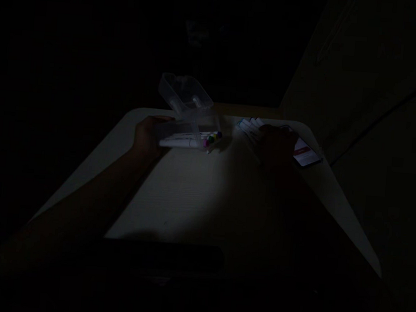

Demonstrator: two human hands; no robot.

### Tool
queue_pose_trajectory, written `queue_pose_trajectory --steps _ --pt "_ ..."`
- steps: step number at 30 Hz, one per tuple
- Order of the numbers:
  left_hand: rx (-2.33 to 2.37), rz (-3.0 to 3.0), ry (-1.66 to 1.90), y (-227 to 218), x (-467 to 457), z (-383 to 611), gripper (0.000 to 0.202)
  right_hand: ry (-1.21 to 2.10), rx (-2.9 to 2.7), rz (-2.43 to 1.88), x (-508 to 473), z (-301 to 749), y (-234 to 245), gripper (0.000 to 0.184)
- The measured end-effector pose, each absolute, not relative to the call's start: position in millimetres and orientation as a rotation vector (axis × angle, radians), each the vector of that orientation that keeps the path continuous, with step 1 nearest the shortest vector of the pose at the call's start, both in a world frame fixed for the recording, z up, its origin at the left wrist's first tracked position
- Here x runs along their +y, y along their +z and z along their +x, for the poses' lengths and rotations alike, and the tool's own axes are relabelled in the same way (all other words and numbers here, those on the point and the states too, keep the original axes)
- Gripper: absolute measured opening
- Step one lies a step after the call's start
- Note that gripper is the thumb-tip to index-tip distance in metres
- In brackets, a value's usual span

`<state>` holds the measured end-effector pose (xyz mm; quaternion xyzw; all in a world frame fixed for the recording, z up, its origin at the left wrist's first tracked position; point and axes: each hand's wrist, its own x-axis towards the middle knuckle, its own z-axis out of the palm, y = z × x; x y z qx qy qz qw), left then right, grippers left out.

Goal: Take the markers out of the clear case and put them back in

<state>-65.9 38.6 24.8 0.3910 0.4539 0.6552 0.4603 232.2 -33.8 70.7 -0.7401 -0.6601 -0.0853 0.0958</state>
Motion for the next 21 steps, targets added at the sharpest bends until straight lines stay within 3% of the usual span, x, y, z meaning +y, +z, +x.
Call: queue_pose_trajectory --steps 21 --pt "1.081 0.974 1.612 19.9 43.6 -69.4 0.022 -0.148 -2.118 -2.124 -33.4 231.3 66.8 0.044"
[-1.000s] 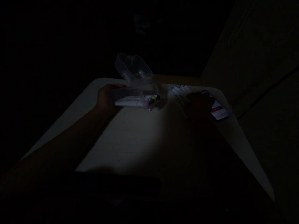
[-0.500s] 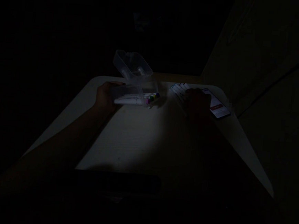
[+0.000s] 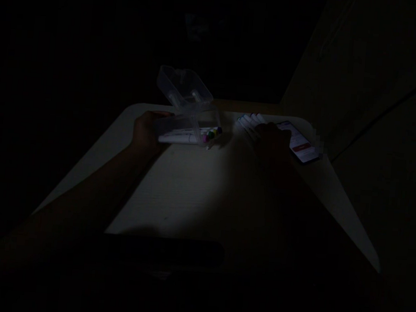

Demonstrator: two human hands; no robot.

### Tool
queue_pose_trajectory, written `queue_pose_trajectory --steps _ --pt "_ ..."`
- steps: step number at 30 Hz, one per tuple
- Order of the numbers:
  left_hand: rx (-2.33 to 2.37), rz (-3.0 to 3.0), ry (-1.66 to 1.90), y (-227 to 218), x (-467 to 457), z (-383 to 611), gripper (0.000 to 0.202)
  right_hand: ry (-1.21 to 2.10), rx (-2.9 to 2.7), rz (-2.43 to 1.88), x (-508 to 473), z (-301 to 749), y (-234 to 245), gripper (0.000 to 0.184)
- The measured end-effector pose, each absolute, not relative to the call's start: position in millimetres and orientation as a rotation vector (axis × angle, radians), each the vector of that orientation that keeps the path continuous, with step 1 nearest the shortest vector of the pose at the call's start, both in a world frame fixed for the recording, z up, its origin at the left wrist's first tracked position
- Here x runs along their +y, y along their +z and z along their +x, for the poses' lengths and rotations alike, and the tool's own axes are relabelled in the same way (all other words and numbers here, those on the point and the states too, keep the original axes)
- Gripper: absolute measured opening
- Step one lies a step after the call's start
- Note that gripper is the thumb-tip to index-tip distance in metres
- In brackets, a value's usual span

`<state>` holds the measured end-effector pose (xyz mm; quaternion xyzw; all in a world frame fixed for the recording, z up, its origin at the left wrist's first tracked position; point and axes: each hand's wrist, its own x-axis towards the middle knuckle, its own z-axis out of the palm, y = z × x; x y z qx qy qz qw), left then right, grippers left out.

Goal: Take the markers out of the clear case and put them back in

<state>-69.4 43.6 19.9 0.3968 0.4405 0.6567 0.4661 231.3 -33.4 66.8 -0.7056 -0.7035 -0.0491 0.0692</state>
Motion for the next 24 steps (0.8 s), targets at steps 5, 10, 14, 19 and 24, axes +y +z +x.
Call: queue_pose_trajectory --steps 5,10,14,19,24 --pt "1.085 0.965 1.614 21.1 43.3 -68.6 0.019 -0.123 -2.106 -2.090 -31.7 231.1 64.4 0.046" --pt "1.105 0.982 1.615 21.0 44.1 -67.8 0.023 -0.088 -2.019 -1.956 -28.3 233.8 61.0 0.053" --pt "1.083 1.002 1.626 18.8 45.0 -69.1 0.025 -0.051 -1.924 -1.839 -29.0 236.9 60.2 0.053" --pt "1.077 0.980 1.622 17.5 46.0 -69.9 0.020 -0.083 -1.753 -1.687 -38.3 233.0 62.8 0.050" --pt "1.094 0.971 1.623 18.5 45.5 -69.8 0.018 -0.071 -1.691 -1.670 -40.9 231.2 64.1 0.039"
